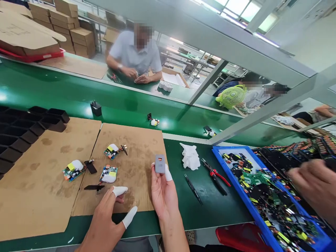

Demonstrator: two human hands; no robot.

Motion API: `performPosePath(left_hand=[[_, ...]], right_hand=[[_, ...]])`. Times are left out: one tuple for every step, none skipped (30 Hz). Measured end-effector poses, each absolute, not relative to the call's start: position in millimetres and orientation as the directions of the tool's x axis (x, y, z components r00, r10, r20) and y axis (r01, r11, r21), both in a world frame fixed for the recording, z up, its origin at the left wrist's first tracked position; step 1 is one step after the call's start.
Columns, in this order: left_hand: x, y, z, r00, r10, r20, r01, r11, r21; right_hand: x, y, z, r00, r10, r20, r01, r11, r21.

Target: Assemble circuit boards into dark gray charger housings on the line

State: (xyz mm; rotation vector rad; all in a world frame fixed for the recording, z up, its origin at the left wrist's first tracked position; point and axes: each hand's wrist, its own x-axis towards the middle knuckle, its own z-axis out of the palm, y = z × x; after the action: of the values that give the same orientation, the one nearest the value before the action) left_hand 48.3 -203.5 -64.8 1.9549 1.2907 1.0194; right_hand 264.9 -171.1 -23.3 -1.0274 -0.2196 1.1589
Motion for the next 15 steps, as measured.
performPosePath(left_hand=[[47.2,-203.7,-67.3,0.248,0.929,0.276,0.496,-0.366,0.787],[46.3,-203.8,-69.6,0.254,0.928,0.274,0.503,-0.369,0.782],[45.4,-203.9,-71.5,0.26,0.925,0.276,0.507,-0.374,0.776],[44.7,-204.0,-72.8,0.269,0.922,0.279,0.51,-0.382,0.771],[44.0,-204.0,-73.5,0.278,0.918,0.282,0.51,-0.39,0.767],[43.5,-204.1,-73.5,0.288,0.915,0.284,0.508,-0.397,0.765],[43.0,-204.3,-73.0,0.294,0.914,0.281,0.505,-0.398,0.766],[42.6,-204.5,-72.1,0.297,0.915,0.273,0.505,-0.393,0.768],[42.2,-204.8,-71.1,0.299,0.918,0.26,0.506,-0.383,0.773],[41.9,-205.1,-70.5,0.298,0.921,0.25,0.507,-0.375,0.776],[41.4,-205.5,-70.6,0.3,0.923,0.242,0.51,-0.369,0.777],[41.0,-205.9,-71.7,0.305,0.922,0.241,0.513,-0.372,0.774],[40.6,-206.4,-74.1,0.312,0.917,0.248,0.515,-0.383,0.767],[40.3,-207.1,-78.0,0.324,0.91,0.261,0.516,-0.401,0.757],[40.2,-207.9,-83.1,0.338,0.9,0.277,0.516,-0.423,0.745]], right_hand=[[262.7,-169.6,-22.5,0.417,0.832,-0.365,-0.693,0.031,-0.72],[260.8,-168.7,-21.6,0.4,0.832,-0.384,-0.73,0.036,-0.683],[259.1,-168.1,-20.8,0.384,0.832,-0.4,-0.76,0.04,-0.648],[257.8,-168.0,-20.2,0.37,0.832,-0.414,-0.785,0.043,-0.618],[257.1,-168.2,-19.7,0.359,0.832,-0.424,-0.805,0.045,-0.592],[256.8,-168.7,-19.6,0.349,0.832,-0.432,-0.819,0.047,-0.572],[257.0,-169.4,-19.8,0.341,0.832,-0.438,-0.83,0.048,-0.556],[257.5,-170.2,-20.4,0.335,0.832,-0.442,-0.837,0.046,-0.546],[258.3,-171.2,-21.4,0.329,0.833,-0.445,-0.84,0.043,-0.54],[259.2,-172.1,-22.7,0.324,0.834,-0.447,-0.841,0.037,-0.539],[260.1,-173.0,-24.3,0.319,0.835,-0.447,-0.839,0.03,-0.543],[260.8,-174.0,-26.0,0.316,0.838,-0.445,-0.834,0.022,-0.551],[261.3,-174.9,-27.7,0.316,0.841,-0.44,-0.825,0.015,-0.565],[261.4,-175.7,-29.1,0.318,0.845,-0.431,-0.813,0.009,-0.582],[261.3,-176.2,-30.0,0.32,0.85,-0.418,-0.799,0.005,-0.601]])
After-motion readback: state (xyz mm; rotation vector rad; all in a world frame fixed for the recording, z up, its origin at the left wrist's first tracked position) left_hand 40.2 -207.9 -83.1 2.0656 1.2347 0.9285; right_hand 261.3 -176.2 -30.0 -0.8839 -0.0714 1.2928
